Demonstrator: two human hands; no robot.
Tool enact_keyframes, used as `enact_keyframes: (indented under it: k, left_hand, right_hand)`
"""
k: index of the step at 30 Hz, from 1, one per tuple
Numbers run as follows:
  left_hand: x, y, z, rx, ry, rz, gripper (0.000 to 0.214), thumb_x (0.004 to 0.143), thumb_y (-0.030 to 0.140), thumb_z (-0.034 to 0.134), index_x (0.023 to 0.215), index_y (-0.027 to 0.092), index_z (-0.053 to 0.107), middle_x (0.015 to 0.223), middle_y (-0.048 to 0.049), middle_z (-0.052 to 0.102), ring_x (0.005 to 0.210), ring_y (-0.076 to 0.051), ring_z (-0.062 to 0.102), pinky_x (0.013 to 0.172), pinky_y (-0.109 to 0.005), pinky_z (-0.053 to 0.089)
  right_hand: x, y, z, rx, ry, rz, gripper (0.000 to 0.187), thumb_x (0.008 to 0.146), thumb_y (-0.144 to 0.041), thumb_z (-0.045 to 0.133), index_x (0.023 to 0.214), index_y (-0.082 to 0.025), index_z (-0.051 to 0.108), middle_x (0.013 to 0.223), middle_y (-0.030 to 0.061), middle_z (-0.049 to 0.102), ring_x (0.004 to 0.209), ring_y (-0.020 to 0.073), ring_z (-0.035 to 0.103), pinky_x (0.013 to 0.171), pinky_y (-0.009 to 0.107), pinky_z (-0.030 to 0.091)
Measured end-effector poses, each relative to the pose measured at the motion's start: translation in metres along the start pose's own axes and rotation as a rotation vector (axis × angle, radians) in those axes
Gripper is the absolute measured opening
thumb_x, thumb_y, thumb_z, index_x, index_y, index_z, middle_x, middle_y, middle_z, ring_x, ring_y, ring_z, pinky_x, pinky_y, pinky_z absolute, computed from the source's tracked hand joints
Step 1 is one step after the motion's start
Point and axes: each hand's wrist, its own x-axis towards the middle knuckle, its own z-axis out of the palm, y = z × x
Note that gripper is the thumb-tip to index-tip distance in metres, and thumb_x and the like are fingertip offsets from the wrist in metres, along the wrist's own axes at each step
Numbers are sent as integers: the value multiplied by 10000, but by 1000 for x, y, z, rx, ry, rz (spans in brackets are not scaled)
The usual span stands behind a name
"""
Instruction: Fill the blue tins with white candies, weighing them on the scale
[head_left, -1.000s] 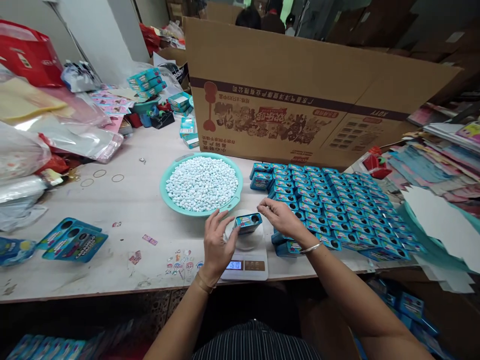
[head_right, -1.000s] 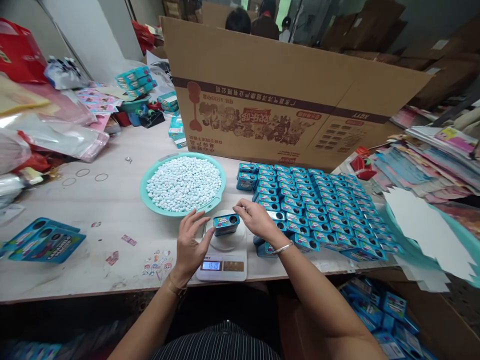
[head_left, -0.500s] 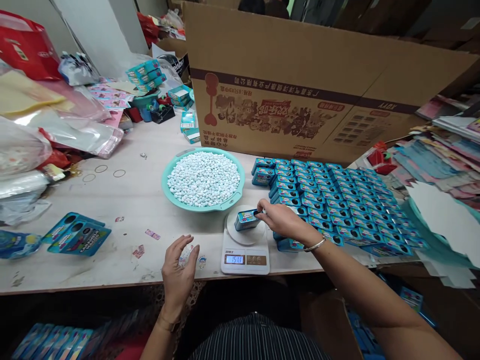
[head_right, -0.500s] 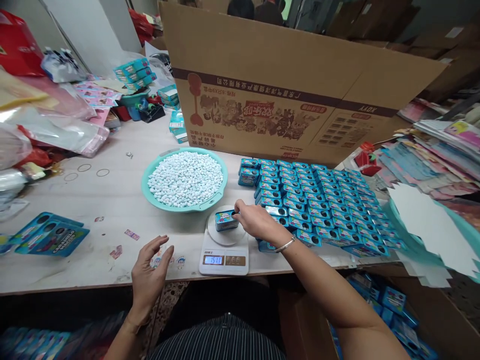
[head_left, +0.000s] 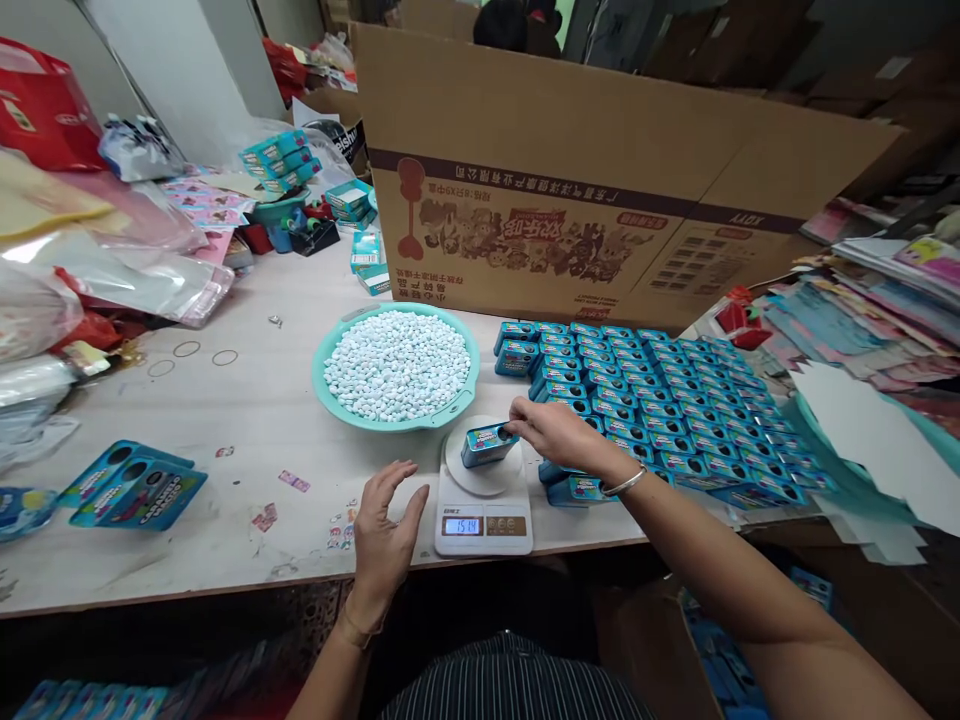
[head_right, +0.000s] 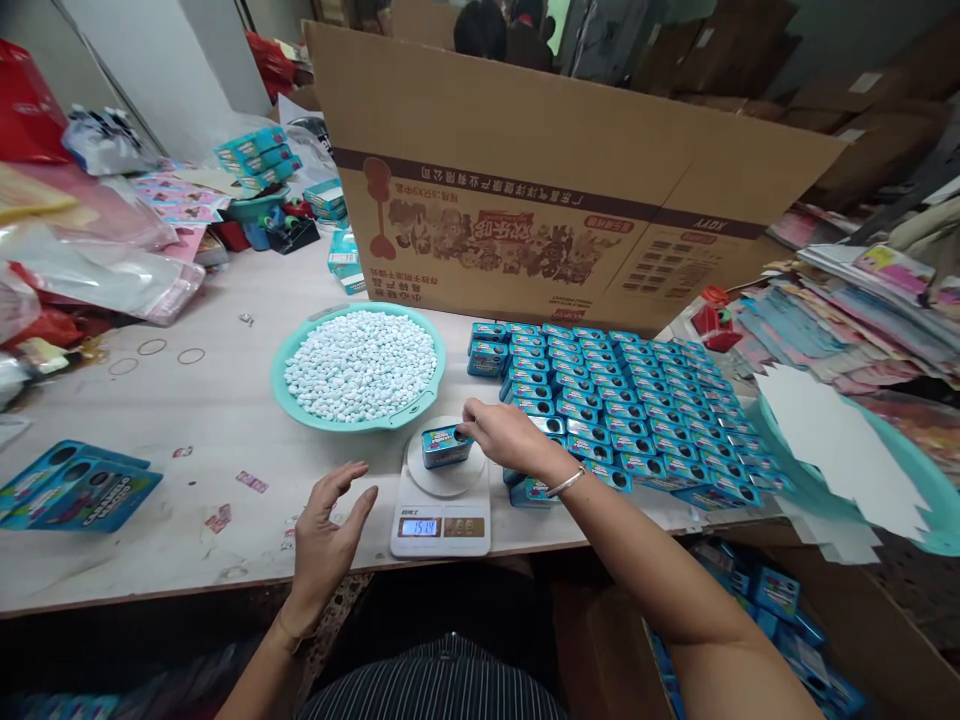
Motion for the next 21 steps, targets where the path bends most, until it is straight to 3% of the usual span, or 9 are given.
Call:
enact_keyframes:
  k: [6,14,21]
  left_hand:
    - [-4,-2,-1,14,2,-16,248,892,348,625,1106,230,663,1133,-79,677,1092,-235,627,954,-442,526]
    - [-6,-7,-7,43,9,-13,249,896,345,621,1113,226,655,1122,-84,672,1066,-241,636,933,-455,540]
    - [25,24,12,41,-59,247,363,897,265,628,1253,220,573,1182,-100,638,1151,-244,596,978,-426,521]
  right_hand:
    - [3,22,4,238,122,-27,311,949,-394,418,720,-207,513,664,0,552,622,149,476,598,270,300]
    - [3,28,1,412,108,-72,297,914,-340,390,802,-182,615,705,13,574,673,165,507,648,292,364]
    - [-2,15,-2,403,155,-39,201,925,-325,394,887,-202,547,808,21,601,724,170,525,664,286,388]
